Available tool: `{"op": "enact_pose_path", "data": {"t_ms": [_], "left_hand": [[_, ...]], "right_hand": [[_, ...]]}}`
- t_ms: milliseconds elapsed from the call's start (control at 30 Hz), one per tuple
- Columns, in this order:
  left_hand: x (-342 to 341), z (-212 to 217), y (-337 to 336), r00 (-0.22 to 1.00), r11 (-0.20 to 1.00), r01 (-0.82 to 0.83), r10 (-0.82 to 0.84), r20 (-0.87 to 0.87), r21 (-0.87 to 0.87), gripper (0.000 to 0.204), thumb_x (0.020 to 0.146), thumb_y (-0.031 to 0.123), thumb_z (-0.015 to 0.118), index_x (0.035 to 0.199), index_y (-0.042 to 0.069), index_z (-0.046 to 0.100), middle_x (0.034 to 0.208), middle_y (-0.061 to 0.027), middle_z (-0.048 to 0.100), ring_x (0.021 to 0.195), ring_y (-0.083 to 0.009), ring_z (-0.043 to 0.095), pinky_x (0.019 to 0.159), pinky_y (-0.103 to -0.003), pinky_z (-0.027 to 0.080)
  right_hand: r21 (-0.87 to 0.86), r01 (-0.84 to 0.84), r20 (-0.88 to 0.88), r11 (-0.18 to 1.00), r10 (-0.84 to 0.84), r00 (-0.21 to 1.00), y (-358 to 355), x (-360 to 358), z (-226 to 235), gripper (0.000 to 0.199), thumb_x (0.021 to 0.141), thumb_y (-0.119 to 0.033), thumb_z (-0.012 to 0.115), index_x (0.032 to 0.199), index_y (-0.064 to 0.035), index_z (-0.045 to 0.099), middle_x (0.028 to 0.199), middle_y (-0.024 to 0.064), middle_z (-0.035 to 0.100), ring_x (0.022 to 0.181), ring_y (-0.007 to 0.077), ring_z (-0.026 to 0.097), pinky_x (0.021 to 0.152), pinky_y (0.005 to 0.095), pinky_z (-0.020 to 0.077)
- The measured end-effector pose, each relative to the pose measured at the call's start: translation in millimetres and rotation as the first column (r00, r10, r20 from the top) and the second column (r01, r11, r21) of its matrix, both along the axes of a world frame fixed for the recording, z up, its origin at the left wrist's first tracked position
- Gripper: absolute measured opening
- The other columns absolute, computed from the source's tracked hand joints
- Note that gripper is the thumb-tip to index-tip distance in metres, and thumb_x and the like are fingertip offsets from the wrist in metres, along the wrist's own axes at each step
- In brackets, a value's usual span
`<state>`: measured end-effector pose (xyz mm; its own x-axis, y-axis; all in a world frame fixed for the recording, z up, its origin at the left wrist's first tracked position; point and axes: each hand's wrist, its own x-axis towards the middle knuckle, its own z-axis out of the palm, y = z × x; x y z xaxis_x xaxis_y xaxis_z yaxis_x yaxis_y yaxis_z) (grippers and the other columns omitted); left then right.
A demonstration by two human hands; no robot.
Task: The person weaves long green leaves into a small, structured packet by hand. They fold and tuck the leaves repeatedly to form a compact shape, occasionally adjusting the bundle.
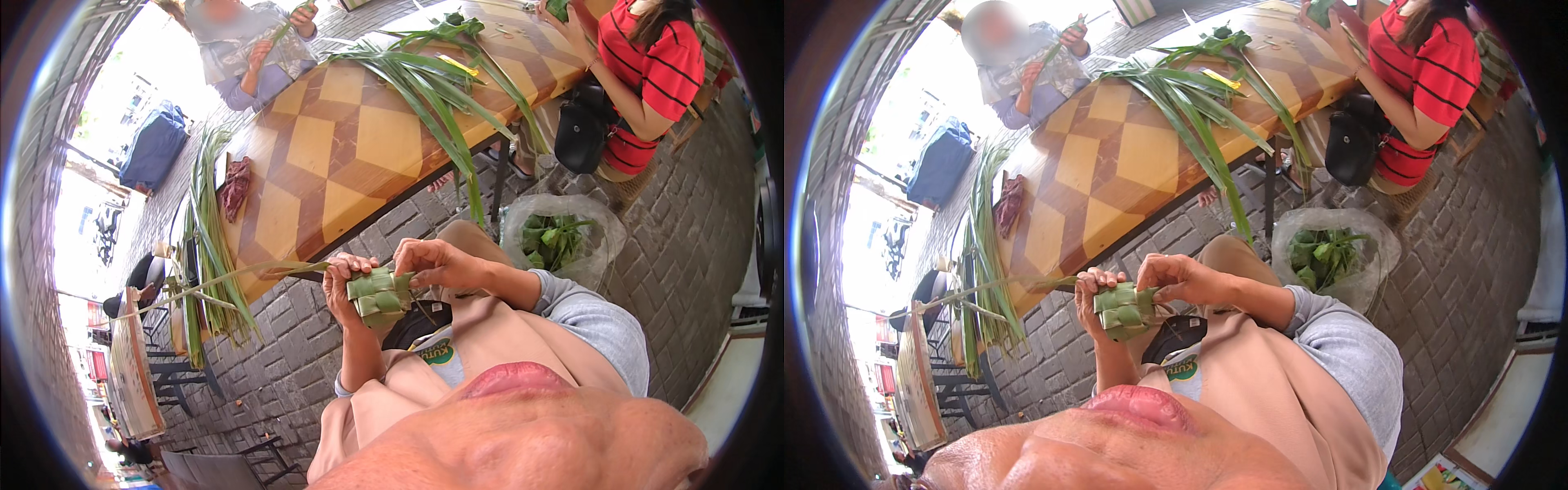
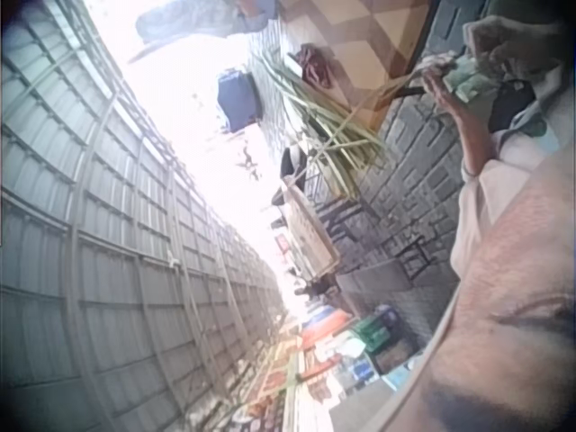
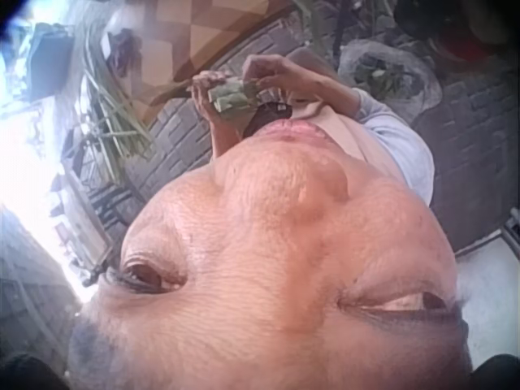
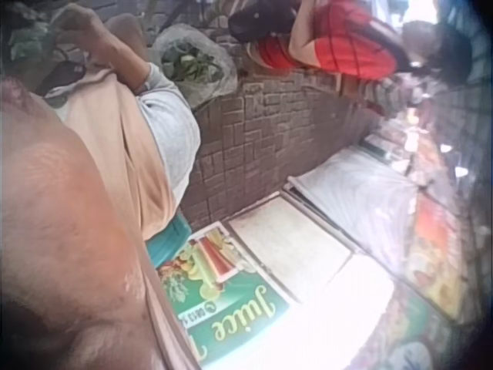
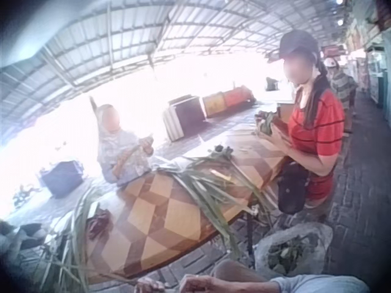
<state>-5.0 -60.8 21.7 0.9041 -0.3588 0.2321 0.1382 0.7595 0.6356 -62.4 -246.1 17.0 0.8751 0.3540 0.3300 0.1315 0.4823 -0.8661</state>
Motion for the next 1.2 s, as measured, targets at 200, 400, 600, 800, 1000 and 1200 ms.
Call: {"op": "enact_pose_path", "data": {"t_ms": [200, 400, 600, 800, 1000, 1200], "left_hand": [[0.2, 4.0, -1.3, 0.988, 0.97, 0.119, -0.137, -0.075, -0.213, 0.025, 0.1, 0.023, 0.043, 0.079, 0.009, 0.044, 0.08, -0.004, 0.048, 0.078, -0.0175, 0.052, 0.087, -0.037, 0.04], [1.6, -2.2, 2.8, 0.998, 0.994, -0.067, 0.068, 0.001, -0.082, 0.029, 0.098, 0.024, 0.048, 0.074, 0.008, 0.048, 0.076, -0.0054, 0.051, 0.074, -0.0198, 0.056, 0.079, -0.041, 0.044], [-0.8, -9.5, 0.9, 0.994, 0.99, -0.027, 0.012, -0.107, -0.14, 0.029, 0.098, 0.027, 0.049, 0.076, 0.008, 0.046, 0.076, -0.0044, 0.048, 0.073, -0.0179, 0.053, 0.08, -0.039, 0.045], [-2.4, -11.6, 5.9, 0.991, 0.972, 0.016, -0.046, -0.127, -0.233, 0.028, 0.098, 0.024, 0.048, 0.076, 0.008, 0.046, 0.075, -0.0047, 0.05, 0.072, -0.019, 0.055, 0.078, -0.04, 0.045], [4.7, -16.2, 14.3, 0.998, 0.966, 0.034, -0.046, -0.041, -0.257, 0.027, 0.098, 0.027, 0.048, 0.077, 0.009, 0.046, 0.077, -0.0029, 0.047, 0.072, -0.0162, 0.053, 0.081, -0.038, 0.043], [5.7, -18.8, 12.5, 0.994, 0.97, 0.062, -0.08, -0.069, -0.234, 0.028, 0.099, 0.026, 0.047, 0.077, 0.009, 0.047, 0.078, -0.0038, 0.049, 0.071, -0.0167, 0.054, 0.078, -0.037, 0.044]], "right_hand": [[0.351, -0.112, -0.047, 0.93, 0.137, 0.99, -1.5, 9.4, -18.7, 0.02, 0.08, 0.004, 0.065, 0.097, -0.0033, 0.058, 0.095, 0.002, 0.047, 0.09, 0.0101, 0.05, 0.078, 0.0231, 0.0416], [-0.088, 0.212, 0.12, 0.973, -0.201, 0.972, -1.0, 5.3, 0.5, 0.02, 0.081, 0.008, 0.059, 0.097, -0.0029, 0.058, 0.095, 0.0013, 0.045, 0.087, 0.0082, 0.048, 0.079, 0.0227, 0.0401], [-0.013, -0.006, 0.001, 1.0, 0.006, 1.0, 5.6, 3.7, -2.3, 0.015, 0.085, 0.004, 0.062, 0.098, -0.0033, 0.059, 0.097, 0.0009, 0.045, 0.084, 0.0072, 0.046, 0.072, 0.0209, 0.0394], [-0.029, -0.009, -0.003, 1.0, 0.009, 1.0, 10.8, 2.2, -1.2, 0.016, 0.083, 0.005, 0.063, 0.097, -0.0029, 0.059, 0.095, 0.0014, 0.045, 0.082, 0.0075, 0.045, 0.071, 0.0207, 0.0377], [0.136, -0.029, -0.027, 0.99, 0.033, 0.999, 11.0, 9.3, -4.6, 0.018, 0.081, 0.007, 0.064, 0.095, -0.0031, 0.06, 0.093, 0.001, 0.044, 0.084, 0.0084, 0.044, 0.073, 0.021, 0.0373], [-0.091, 0.037, 0.076, 0.995, -0.03, 0.997, 8.9, 6.4, 2.4, 0.016, 0.082, 0.004, 0.066, 0.094, -0.0037, 0.06, 0.092, 0.0005, 0.044, 0.083, 0.0084, 0.045, 0.073, 0.021, 0.0383]]}}
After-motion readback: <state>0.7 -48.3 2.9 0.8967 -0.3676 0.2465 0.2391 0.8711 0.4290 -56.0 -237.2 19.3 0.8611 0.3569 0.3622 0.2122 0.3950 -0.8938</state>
